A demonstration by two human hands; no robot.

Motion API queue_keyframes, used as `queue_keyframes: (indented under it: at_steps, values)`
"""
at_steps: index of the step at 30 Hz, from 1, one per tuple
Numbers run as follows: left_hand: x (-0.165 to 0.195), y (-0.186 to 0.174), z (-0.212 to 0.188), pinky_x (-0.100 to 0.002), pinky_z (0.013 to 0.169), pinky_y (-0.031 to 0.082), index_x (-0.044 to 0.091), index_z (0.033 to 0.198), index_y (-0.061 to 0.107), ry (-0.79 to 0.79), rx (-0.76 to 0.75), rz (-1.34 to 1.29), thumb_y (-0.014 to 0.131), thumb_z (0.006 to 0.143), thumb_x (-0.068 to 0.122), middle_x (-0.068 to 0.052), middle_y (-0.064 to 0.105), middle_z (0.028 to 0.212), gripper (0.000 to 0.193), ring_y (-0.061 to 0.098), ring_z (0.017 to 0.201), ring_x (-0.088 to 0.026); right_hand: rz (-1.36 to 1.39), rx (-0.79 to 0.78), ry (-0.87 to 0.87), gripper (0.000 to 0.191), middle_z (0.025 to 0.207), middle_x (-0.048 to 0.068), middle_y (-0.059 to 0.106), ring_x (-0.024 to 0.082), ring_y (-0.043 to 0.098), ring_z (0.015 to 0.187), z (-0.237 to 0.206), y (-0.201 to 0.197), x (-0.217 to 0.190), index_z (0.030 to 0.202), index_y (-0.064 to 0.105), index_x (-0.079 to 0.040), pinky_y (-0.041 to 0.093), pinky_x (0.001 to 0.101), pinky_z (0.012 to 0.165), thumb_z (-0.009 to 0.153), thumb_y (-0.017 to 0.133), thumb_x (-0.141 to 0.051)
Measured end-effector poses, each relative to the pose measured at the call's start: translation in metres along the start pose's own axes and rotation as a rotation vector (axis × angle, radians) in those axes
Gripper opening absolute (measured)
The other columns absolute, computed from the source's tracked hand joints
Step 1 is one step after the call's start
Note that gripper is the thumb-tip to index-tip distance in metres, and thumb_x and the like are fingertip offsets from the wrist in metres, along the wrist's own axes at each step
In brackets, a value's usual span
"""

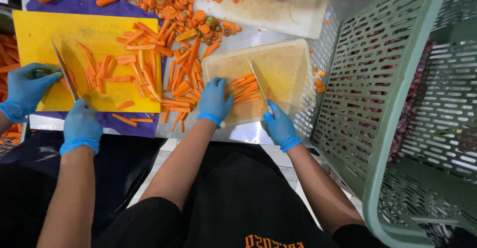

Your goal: The person cuts carrot sticks into small diced pieces on a small cutting board using a knife, sweeping the diced pieces into an accumulating pile and reaching for more carrot sticks from the table. A coworker beside them cuts whole carrots into sticks on a larger yellow board.

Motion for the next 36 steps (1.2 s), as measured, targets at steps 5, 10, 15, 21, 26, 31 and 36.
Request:
queue_keyframes:
  at_steps: [5, 10, 15, 21, 26, 31, 36]
  values:
    - [-0.01, 0.027, 0.02, -0.051, 0.082, 0.055, 0.01, 0.11, 0.067, -0.09, -0.172, 0.059, 0.066, 0.088, 0.014, -0.017, 0.067, 0.11, 0.023, 0.065, 0.099, -0.04, 0.238, -0.116, 0.35, 0.044, 0.083, 0.01, 0.072, 0.018, 0.066, 0.062, -0.005, 0.014, 0.015, 0.142, 0.057, -0.016, 0.052, 0.0348, 0.057, 0.098, 0.056, -0.02]
    - [-0.007, 0.039, 0.034, -0.052, 0.08, 0.055, 0.01, 0.102, 0.066, -0.019, -0.218, 0.151, 0.062, 0.092, 0.012, -0.016, 0.069, 0.098, 0.012, 0.068, 0.092, -0.039, 0.263, -0.113, 0.327, 0.04, 0.077, 0.006, 0.071, 0.013, 0.064, 0.057, -0.005, 0.009, 0.006, 0.139, 0.058, -0.015, 0.051, 0.0311, 0.051, 0.099, 0.055, -0.021]
    - [0.004, 0.029, 0.039, -0.053, 0.078, 0.054, 0.006, 0.109, 0.066, 0.101, -0.121, 0.117, 0.061, 0.087, 0.009, -0.018, 0.068, 0.095, 0.022, 0.067, 0.087, -0.039, 0.316, -0.114, 0.445, 0.04, 0.073, 0.011, 0.068, 0.017, 0.06, 0.055, -0.019, 0.018, 0.025, 0.138, 0.063, -0.015, 0.048, 0.0347, 0.051, 0.099, 0.054, -0.022]
    - [0.002, 0.031, 0.044, -0.05, 0.078, 0.055, 0.01, 0.099, 0.067, 0.086, -0.14, 0.102, 0.068, 0.085, 0.014, -0.014, 0.068, 0.1, 0.015, 0.065, 0.094, -0.037, 0.058, 0.04, -0.103, 0.043, 0.085, 0.016, 0.069, 0.022, 0.067, 0.068, -0.012, -0.003, -0.016, 0.143, 0.058, -0.009, 0.054, 0.0362, 0.062, 0.101, 0.061, -0.019]
    - [0.02, 0.038, 0.039, -0.049, 0.086, 0.054, 0.01, 0.105, 0.067, 0.229, -0.232, 0.073, 0.068, 0.09, 0.018, -0.013, 0.066, 0.109, 0.016, 0.063, 0.104, -0.036, 0.326, -0.104, 0.368, 0.042, 0.069, 0.008, 0.064, 0.014, 0.058, 0.05, -0.021, 0.007, 0.01, 0.142, 0.058, -0.014, 0.047, 0.0318, 0.048, 0.1, 0.054, -0.019]
    - [0.047, 0.024, 0.029, -0.048, 0.086, 0.05, -0.002, 0.136, 0.052, 0.313, -0.213, 0.099, 0.08, 0.071, 0.041, -0.017, 0.06, 0.12, 0.083, 0.058, 0.105, -0.036, 0.392, -0.113, 0.427, 0.042, 0.066, 0.002, 0.061, 0.01, 0.053, 0.046, -0.024, 0.002, -0.003, 0.142, 0.057, -0.017, 0.043, 0.0284, 0.042, 0.1, 0.053, -0.017]
    - [0.046, 0.046, 0.023, -0.045, 0.089, 0.048, -0.006, 0.15, 0.036, 0.195, -0.392, 0.307, 0.087, 0.061, 0.053, -0.014, 0.055, 0.121, 0.119, 0.055, 0.109, -0.031, 0.348, -0.091, 0.42, 0.04, 0.069, 0.007, 0.063, 0.012, 0.054, 0.048, -0.02, 0.007, 0.002, 0.141, 0.059, -0.016, 0.044, 0.0304, 0.045, 0.101, 0.053, -0.017]
Point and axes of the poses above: each hand's wrist, its own z-axis towards the middle knuckle, its own y-axis out of the palm, x = y × z, the point moved 10 cm from there along z, towards the middle knuckle
